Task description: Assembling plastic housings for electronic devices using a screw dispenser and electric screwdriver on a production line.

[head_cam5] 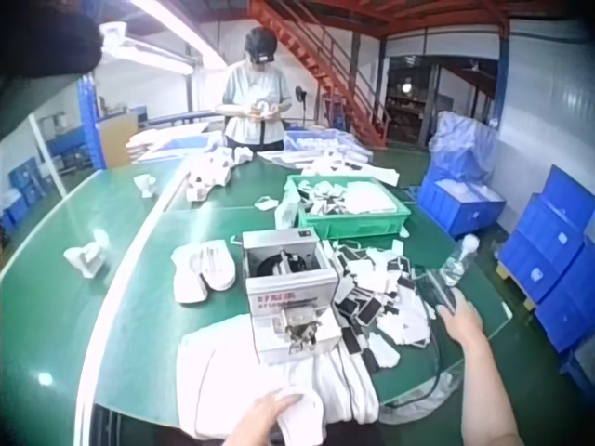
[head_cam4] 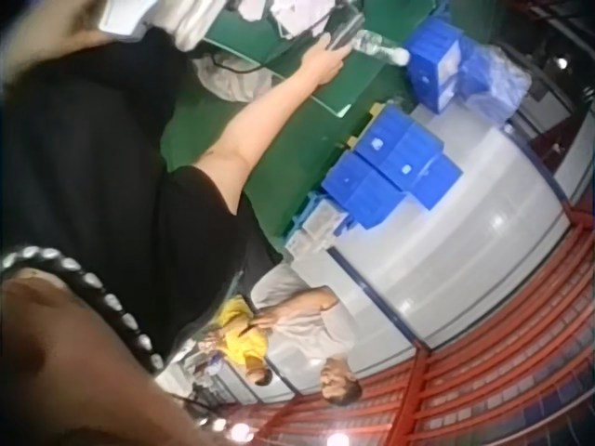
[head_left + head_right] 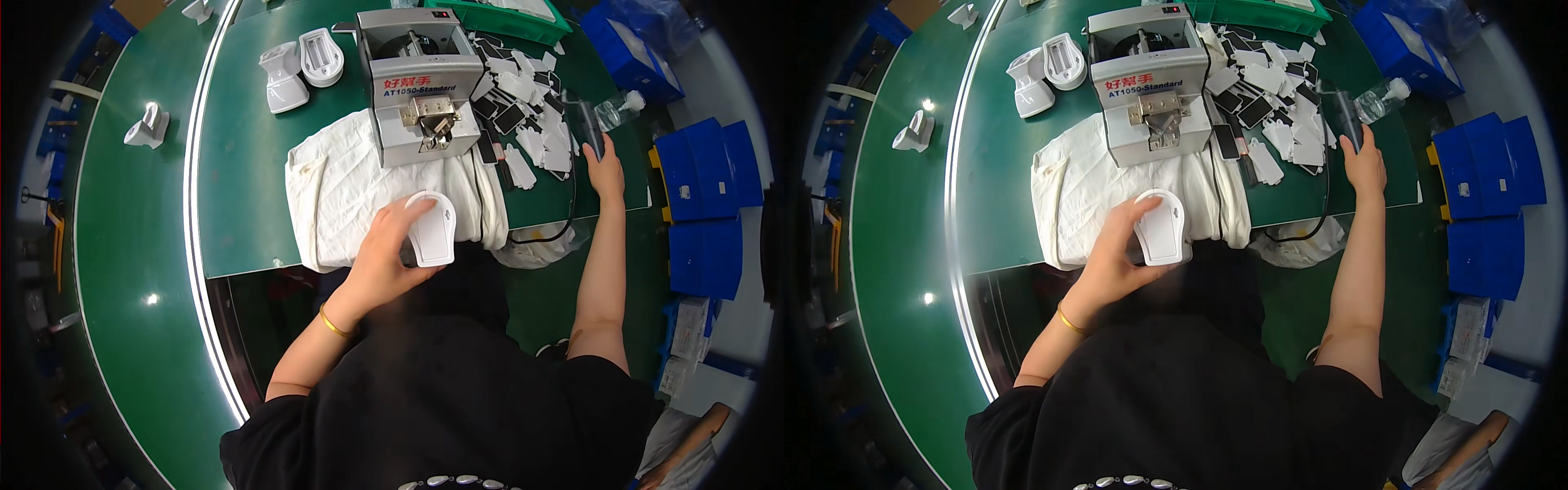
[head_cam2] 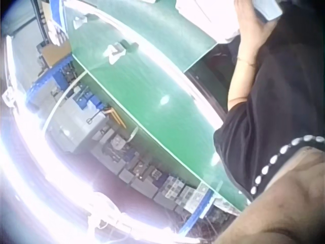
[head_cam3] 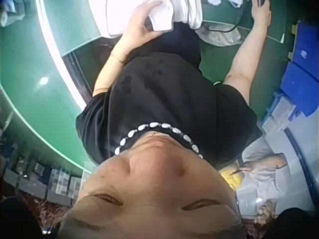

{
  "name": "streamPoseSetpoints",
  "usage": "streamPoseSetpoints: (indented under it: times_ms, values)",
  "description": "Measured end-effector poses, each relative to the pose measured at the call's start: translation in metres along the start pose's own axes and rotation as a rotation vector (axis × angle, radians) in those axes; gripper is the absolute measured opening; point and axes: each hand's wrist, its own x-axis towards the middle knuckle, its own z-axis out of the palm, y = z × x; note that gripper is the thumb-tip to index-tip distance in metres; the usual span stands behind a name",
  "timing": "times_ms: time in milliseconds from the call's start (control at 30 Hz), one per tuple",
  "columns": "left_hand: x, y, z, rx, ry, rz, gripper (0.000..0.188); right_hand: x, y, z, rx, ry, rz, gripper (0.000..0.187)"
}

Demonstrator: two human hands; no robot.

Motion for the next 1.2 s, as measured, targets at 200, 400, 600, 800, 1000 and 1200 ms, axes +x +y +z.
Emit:
streamPoseSetpoints:
  times_ms: [200,400,600,800,1000,1200]
  values:
    - [-0.006,0.002,0.003,0.186,-0.053,0.081,0.079,-0.069,-0.081,-0.072,0.785,0.219,-0.428,0.057]
    - [-0.005,-0.003,0.016,0.253,0.061,0.161,0.079,-0.114,-0.186,-0.105,1.686,0.020,-1.005,0.053]
    - [-0.007,-0.008,0.021,0.222,0.077,0.121,0.078,-0.111,-0.235,-0.094,1.669,-0.155,-0.996,0.024]
    - [-0.009,-0.010,0.021,0.204,0.086,0.095,0.077,-0.117,-0.251,-0.099,1.805,-0.399,-0.830,0.043]
    - [-0.008,-0.005,0.021,0.203,0.089,0.108,0.076,-0.123,-0.246,-0.100,1.658,-0.265,-0.960,0.042]
    - [-0.012,-0.007,0.020,0.191,0.097,0.094,0.074,-0.176,-0.209,-0.110,1.572,-0.303,-0.889,0.046]
